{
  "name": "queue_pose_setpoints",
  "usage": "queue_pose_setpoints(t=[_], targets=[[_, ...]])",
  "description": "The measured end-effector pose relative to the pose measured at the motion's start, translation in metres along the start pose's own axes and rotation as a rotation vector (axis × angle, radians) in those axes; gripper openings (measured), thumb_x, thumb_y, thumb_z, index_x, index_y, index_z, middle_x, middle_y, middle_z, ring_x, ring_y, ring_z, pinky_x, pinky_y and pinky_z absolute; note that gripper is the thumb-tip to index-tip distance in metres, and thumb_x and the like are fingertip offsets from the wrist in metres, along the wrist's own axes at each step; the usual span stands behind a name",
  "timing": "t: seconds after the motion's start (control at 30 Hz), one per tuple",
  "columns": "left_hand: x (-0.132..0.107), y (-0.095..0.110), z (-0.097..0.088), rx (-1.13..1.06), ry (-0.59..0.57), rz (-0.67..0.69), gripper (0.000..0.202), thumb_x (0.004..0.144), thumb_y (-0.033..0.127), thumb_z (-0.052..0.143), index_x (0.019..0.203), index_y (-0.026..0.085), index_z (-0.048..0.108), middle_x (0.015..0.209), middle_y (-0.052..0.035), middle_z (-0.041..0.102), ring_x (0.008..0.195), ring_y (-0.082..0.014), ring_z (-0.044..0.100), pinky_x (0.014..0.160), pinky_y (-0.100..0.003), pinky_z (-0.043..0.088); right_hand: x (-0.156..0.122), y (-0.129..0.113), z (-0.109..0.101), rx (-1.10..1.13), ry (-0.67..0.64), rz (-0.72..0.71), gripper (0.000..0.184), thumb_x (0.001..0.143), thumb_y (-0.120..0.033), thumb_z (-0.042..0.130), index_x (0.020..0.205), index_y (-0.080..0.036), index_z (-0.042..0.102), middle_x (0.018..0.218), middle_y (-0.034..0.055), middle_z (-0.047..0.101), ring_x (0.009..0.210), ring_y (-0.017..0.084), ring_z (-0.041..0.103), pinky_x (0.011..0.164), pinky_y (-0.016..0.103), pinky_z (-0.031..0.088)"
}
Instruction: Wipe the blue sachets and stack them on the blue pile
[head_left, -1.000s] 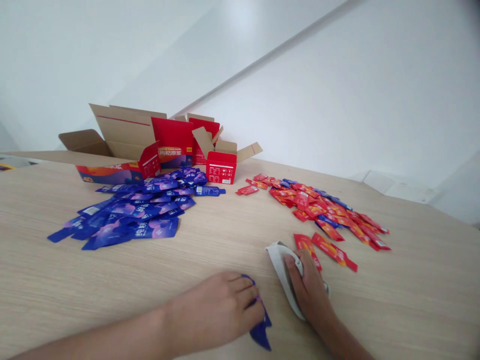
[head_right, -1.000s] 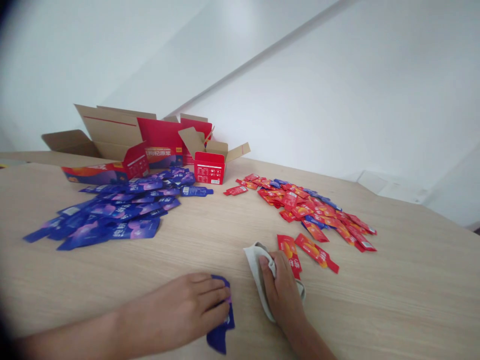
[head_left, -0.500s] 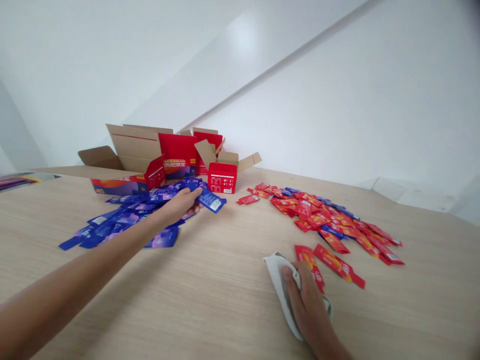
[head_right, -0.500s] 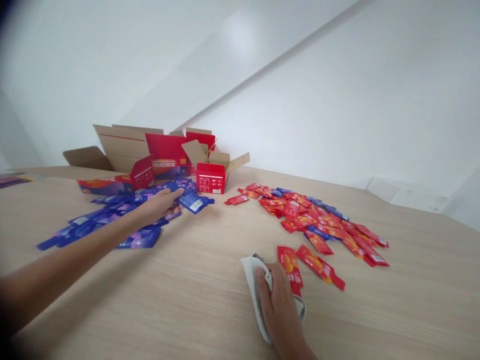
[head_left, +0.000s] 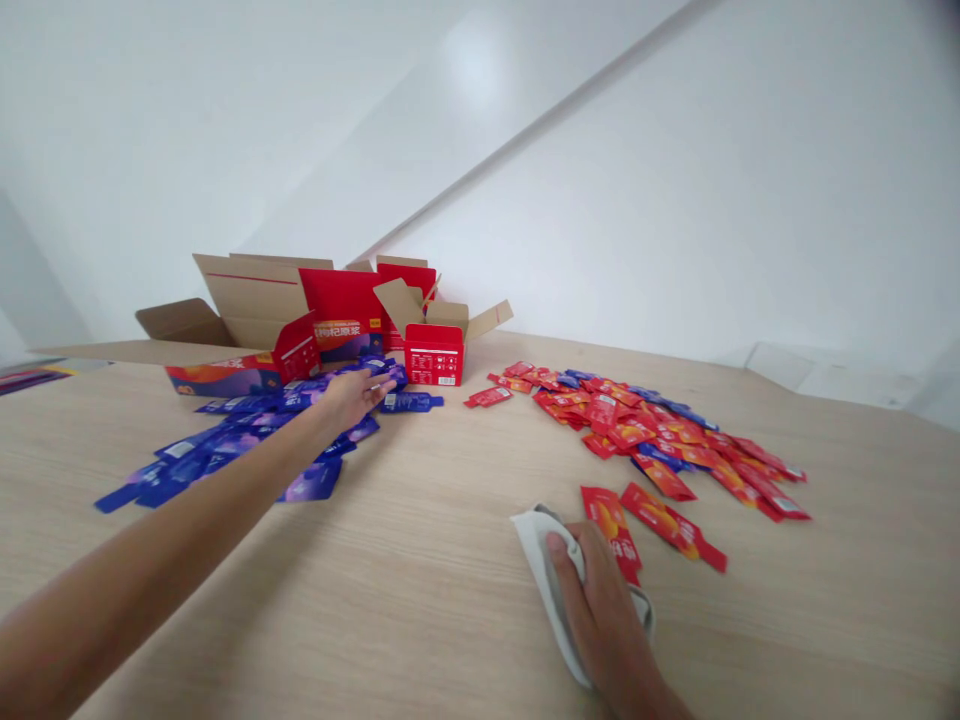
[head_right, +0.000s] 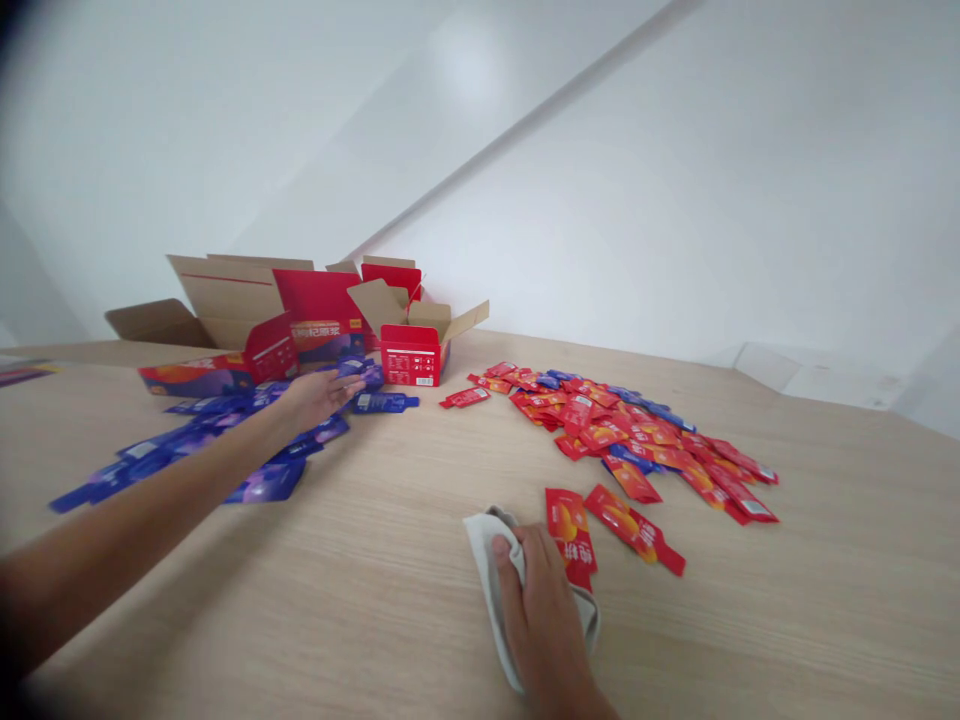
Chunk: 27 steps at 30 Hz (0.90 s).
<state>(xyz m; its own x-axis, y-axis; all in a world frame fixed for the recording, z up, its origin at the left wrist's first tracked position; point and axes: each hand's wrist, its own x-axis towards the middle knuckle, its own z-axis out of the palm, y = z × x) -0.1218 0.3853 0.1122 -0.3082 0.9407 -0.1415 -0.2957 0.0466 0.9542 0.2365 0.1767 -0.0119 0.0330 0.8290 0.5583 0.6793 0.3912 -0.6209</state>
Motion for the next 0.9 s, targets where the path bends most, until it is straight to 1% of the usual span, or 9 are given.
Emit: queue_pose_setpoints(t=[0.1, 0.17, 0.27, 0.33, 0.43, 0.53, 0.63, 0.8, 0.9], targets=[[-0.051, -0.029, 0.002, 0.087, -0.104, -0.007, 0.034, 0.100, 0.040, 0.063, 0.125, 0.017, 0.061, 0.118, -0.0084, 0.066, 0.092, -0.0185, 0.067, 0.077, -0.035, 0.059, 0.001, -0.002, 0.000, 0.002, -0.005, -0.016, 0.026, 0.108, -0.047, 0.042, 0.102, -0.026, 0.058, 0.098, 0.0060, 0.066, 0.094, 0.025, 0.065, 0.085, 0.039, 0.054], [-0.094, -0.048, 0.005, 0.153, -0.225, -0.014, 0.031, 0.098, 0.038, 0.065, 0.122, 0.018, 0.061, 0.113, -0.0081, 0.068, 0.082, -0.0144, 0.067, 0.064, -0.025, 0.052, 0.002, -0.003, 0.000, -0.013, -0.014, -0.041, 0.026, 0.109, -0.044, 0.042, 0.101, -0.025, 0.057, 0.097, 0.0058, 0.065, 0.093, 0.024, 0.064, 0.083, 0.038, 0.054], [-0.157, -0.072, 0.014, 0.257, -0.441, -0.044, 0.037, 0.091, 0.049, 0.070, 0.112, 0.019, 0.063, 0.092, -0.0036, 0.068, 0.065, -0.0140, 0.064, 0.050, -0.023, 0.041, 0.003, -0.011, -0.003, -0.049, -0.083, -0.141, 0.023, 0.109, -0.039, 0.042, 0.102, -0.023, 0.057, 0.097, 0.0061, 0.064, 0.092, 0.023, 0.063, 0.082, 0.036, 0.052], [-0.191, -0.081, 0.024, 0.299, -0.580, -0.042, 0.042, 0.088, 0.059, 0.070, 0.100, 0.019, 0.063, 0.080, 0.0001, 0.064, 0.060, -0.0139, 0.060, 0.048, -0.024, 0.038, 0.001, -0.021, -0.008, -0.080, -0.171, -0.241, 0.019, 0.108, -0.033, 0.043, 0.103, -0.022, 0.058, 0.097, 0.0061, 0.064, 0.092, 0.023, 0.063, 0.082, 0.035, 0.052], [-0.224, -0.081, 0.044, 0.412, -0.795, 0.088, 0.043, 0.097, 0.062, 0.055, 0.088, 0.021, 0.060, 0.072, 0.0024, 0.059, 0.064, -0.0131, 0.054, 0.058, -0.026, 0.041, -0.007, -0.039, -0.013, -0.150, -0.344, -0.432, 0.012, 0.103, -0.030, 0.051, 0.106, -0.022, 0.060, 0.100, 0.0048, 0.067, 0.095, 0.022, 0.062, 0.084, 0.035, 0.051], [-0.237, -0.075, 0.072, 0.588, -0.904, 0.293, 0.044, 0.106, 0.055, 0.038, 0.082, 0.022, 0.056, 0.070, 0.0031, 0.056, 0.068, -0.0138, 0.052, 0.066, -0.027, 0.042, -0.024, -0.050, -0.010, -0.237, -0.455, -0.617, 0.020, 0.098, -0.040, 0.060, 0.109, -0.023, 0.062, 0.101, 0.0029, 0.068, 0.097, 0.022, 0.063, 0.085, 0.035, 0.052], [-0.240, -0.078, 0.111, 0.792, -0.980, 0.494, 0.043, 0.107, 0.045, 0.029, 0.078, 0.022, 0.051, 0.066, 0.0039, 0.051, 0.066, -0.0142, 0.052, 0.064, -0.027, 0.041, -0.041, -0.051, -0.002, -0.280, -0.506, -0.725, 0.030, 0.097, -0.053, 0.059, 0.104, -0.024, 0.062, 0.095, 0.0003, 0.068, 0.090, 0.020, 0.063, 0.079, 0.033, 0.053], [-0.228, -0.115, 0.182, 1.015, -1.103, 0.690, 0.032, 0.098, 0.034, 0.049, 0.069, 0.021, 0.050, 0.064, 0.0038, 0.050, 0.061, -0.0131, 0.049, 0.058, -0.027, 0.035, -0.046, -0.046, 0.000, -0.261, -0.524, -0.769, 0.039, 0.101, -0.061, 0.051, 0.106, -0.025, 0.063, 0.094, -0.0016, 0.069, 0.091, 0.018, 0.065, 0.081, 0.031, 0.056], [-0.212, -0.142, 0.226, 1.146, -1.088, 0.777, 0.024, 0.097, 0.035, 0.060, 0.080, 0.018, 0.061, 0.073, 0.0021, 0.059, 0.065, -0.0129, 0.055, 0.063, -0.027, 0.045, -0.039, -0.047, -0.003, -0.228, -0.543, -0.759, 0.046, 0.103, -0.065, 0.045, 0.107, -0.023, 0.064, 0.097, -0.0001, 0.070, 0.097, 0.018, 0.065, 0.089, 0.030, 0.057]])
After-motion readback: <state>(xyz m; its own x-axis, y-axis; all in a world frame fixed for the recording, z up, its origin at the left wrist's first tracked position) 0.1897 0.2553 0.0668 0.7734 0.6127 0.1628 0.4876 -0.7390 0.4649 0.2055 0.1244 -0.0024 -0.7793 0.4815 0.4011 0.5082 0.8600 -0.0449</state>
